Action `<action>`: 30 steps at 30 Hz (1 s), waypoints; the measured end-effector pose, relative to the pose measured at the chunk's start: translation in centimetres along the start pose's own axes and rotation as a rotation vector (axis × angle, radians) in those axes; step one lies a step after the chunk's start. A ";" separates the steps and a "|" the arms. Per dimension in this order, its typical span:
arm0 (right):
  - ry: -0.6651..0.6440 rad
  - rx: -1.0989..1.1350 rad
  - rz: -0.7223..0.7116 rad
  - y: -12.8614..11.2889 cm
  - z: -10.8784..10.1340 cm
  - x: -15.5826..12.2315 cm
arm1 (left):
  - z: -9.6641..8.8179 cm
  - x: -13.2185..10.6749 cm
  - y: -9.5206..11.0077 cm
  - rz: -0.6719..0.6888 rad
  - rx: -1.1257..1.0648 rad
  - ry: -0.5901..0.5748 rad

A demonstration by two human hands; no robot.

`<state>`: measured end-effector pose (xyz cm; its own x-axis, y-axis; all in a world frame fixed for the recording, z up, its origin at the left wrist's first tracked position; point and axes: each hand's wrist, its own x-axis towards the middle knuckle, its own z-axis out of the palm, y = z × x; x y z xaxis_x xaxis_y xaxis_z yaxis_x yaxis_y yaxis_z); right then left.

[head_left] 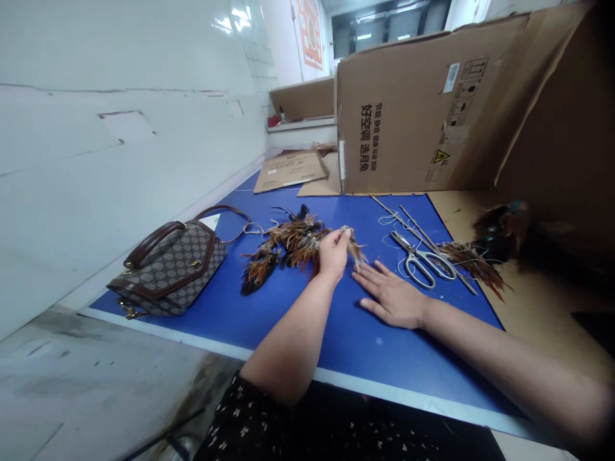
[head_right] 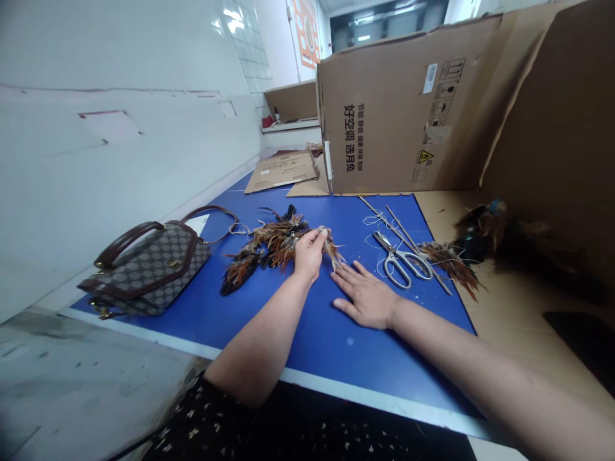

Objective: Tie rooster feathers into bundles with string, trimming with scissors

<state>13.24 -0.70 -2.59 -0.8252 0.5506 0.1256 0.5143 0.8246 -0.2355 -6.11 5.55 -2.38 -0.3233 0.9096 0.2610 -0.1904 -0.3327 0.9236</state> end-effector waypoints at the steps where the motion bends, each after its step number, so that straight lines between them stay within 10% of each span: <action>1: 0.028 -0.034 0.052 0.2 0.1 0.3 | 0.0 0.0 -0.1 0.000 0.001 -0.004; 9: 0.022 -0.028 -0.043 -3.6 1.7 2.7 | -0.6 0.5 0.7 0.092 0.056 0.041; 19: 0.118 -0.161 0.312 1.9 0.6 4.9 | -0.1 0.1 1.1 0.071 0.024 0.049; 25: -0.065 0.104 -0.293 -5.8 0.0 1.6 | 1.5 -1.6 4.5 0.144 0.003 -0.022; 30: -0.160 0.280 -0.511 -9.2 1.1 3.3 | 2.8 -4.0 7.4 0.252 0.052 -0.256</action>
<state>5.49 -6.61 -1.07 -0.9877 0.0499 0.1483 -0.0191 0.9023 -0.4307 -3.64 0.15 4.24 -0.1100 0.8354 0.5385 -0.0850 -0.5477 0.8324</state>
